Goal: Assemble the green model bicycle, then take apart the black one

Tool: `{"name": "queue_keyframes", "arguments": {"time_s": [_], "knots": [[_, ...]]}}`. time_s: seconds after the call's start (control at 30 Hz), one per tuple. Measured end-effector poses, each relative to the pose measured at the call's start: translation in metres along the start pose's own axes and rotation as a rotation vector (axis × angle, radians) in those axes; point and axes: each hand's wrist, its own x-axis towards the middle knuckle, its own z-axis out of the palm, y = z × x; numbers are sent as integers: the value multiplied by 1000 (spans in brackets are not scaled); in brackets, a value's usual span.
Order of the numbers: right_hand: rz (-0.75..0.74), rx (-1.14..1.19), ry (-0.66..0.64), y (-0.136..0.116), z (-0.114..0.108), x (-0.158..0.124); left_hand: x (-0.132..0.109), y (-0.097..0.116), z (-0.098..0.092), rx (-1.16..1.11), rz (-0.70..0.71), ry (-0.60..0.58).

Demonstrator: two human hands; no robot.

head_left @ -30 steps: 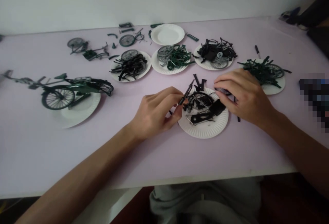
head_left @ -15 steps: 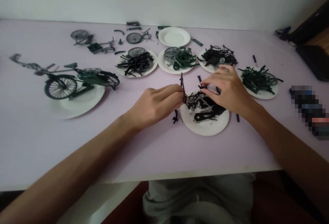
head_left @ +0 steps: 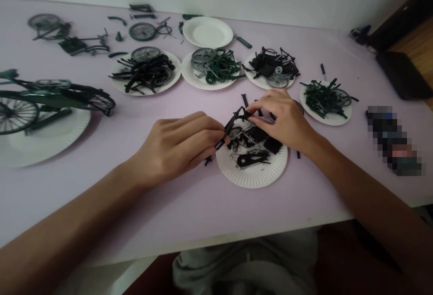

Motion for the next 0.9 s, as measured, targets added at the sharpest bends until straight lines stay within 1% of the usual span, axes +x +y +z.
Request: {"name": "queue_keyframes", "arguments": {"time_s": [0.1,0.2,0.27,0.37,0.4,0.47,0.57,0.63,0.7,0.9], "knots": [[33,-1,11,-1,3,-2,3,2,1,9,-45,52],[77,4,80,-4,5,-2,7,6,2,-3,-117,92],[108,20,124,-6,5,-1,7,10,4,-87,-269,124],[158,46,180,-9,4,-1,7,14,8,-406,-612,212],[169,55,203,-11,4,-1,7,15,9,-530,-690,243],[184,70,248,-13,3,-1,9,16,10,-719,-785,273],[204,73,285,-15,3,-2,12,16,9,-859,-878,243],[202,80,268,-15,3,-2,13,17,9,-921,-920,225],[172,103,235,-14,3,-2,14,18,9,-958,-924,215],[55,147,163,-10,4,-4,13,18,11,-901,-927,226]]}}
